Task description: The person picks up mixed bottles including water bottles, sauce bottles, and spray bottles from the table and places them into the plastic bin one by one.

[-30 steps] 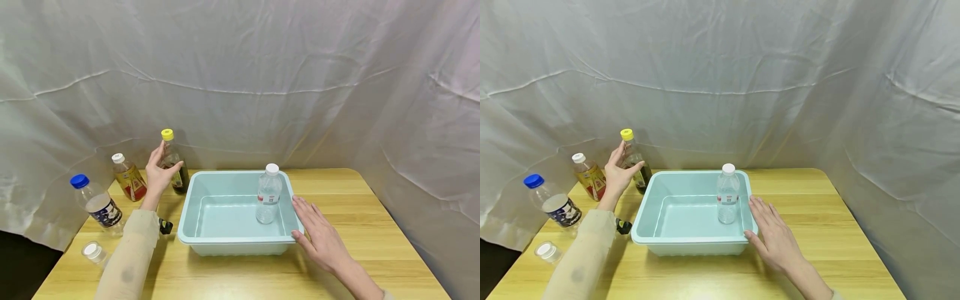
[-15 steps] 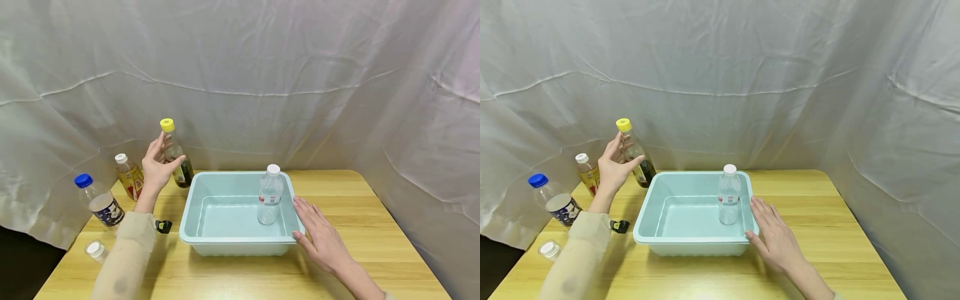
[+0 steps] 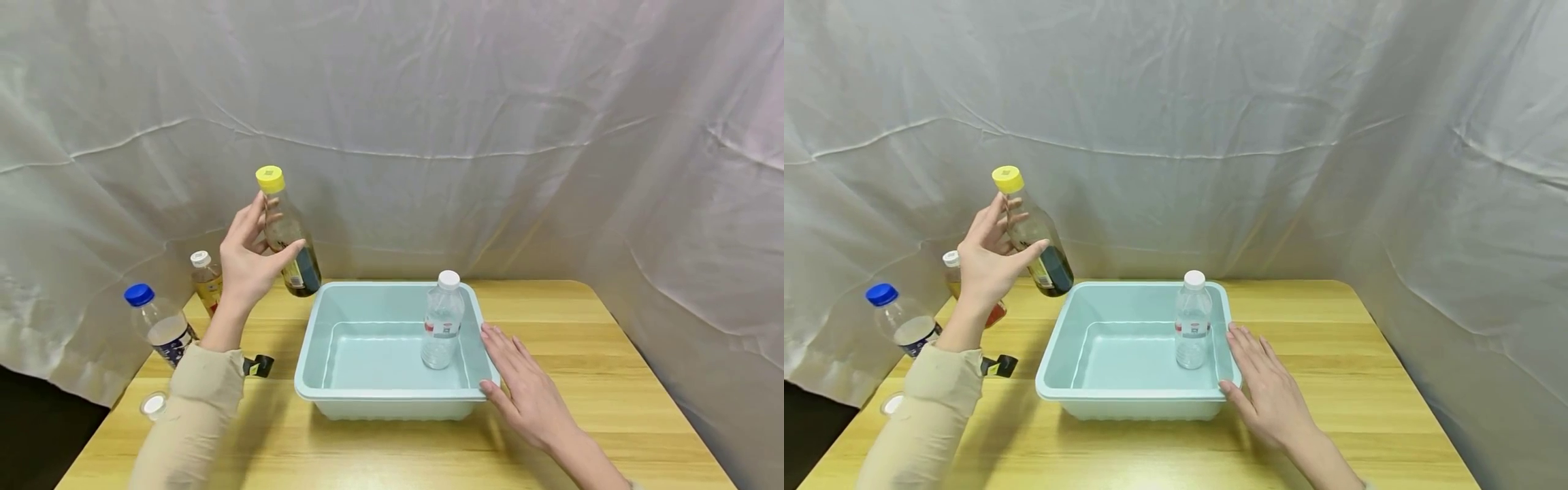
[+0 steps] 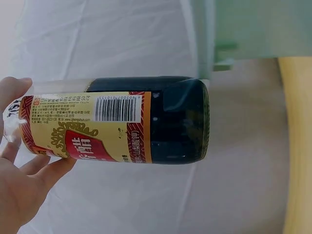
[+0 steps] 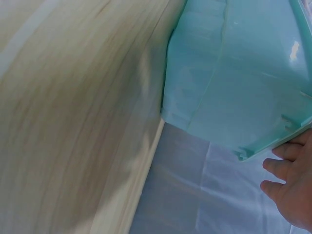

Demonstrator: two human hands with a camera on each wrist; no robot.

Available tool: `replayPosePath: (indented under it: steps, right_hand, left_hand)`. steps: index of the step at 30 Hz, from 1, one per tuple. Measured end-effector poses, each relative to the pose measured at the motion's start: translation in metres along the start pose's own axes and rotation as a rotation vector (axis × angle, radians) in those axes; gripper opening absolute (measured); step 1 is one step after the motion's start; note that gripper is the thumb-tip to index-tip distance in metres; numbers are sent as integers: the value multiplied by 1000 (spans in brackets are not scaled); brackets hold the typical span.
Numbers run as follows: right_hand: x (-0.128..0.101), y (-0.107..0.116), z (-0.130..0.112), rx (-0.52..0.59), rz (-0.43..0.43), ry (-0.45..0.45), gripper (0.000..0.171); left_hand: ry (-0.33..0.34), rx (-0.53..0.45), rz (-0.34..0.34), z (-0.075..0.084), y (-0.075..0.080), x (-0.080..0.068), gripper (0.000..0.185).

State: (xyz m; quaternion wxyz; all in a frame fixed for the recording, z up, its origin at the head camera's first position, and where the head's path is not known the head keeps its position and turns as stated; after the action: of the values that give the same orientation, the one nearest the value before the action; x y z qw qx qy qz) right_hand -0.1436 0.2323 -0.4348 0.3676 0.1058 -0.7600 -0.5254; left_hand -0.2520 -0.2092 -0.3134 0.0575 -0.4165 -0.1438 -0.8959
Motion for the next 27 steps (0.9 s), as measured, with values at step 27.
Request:
replayPosePath:
  steps: [27]
  right_hand:
    - [-4,3,1,-10,10,-5,64]
  left_hand:
    - [56,-175,-351,47,-57,2,95]
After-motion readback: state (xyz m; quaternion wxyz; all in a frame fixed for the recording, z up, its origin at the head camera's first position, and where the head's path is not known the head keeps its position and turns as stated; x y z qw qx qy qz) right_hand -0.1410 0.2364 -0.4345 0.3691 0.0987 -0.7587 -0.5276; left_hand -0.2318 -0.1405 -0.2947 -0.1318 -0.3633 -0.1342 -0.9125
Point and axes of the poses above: each hand's wrist, its own x-axis towards the middle knuckle, its own y-axis out of the back of the hand, z = x × y, the point moved 1 cm from there along x, towards the middle knuckle, and after that the axes turned 8 degrees about -z, right-handed, at the moved point
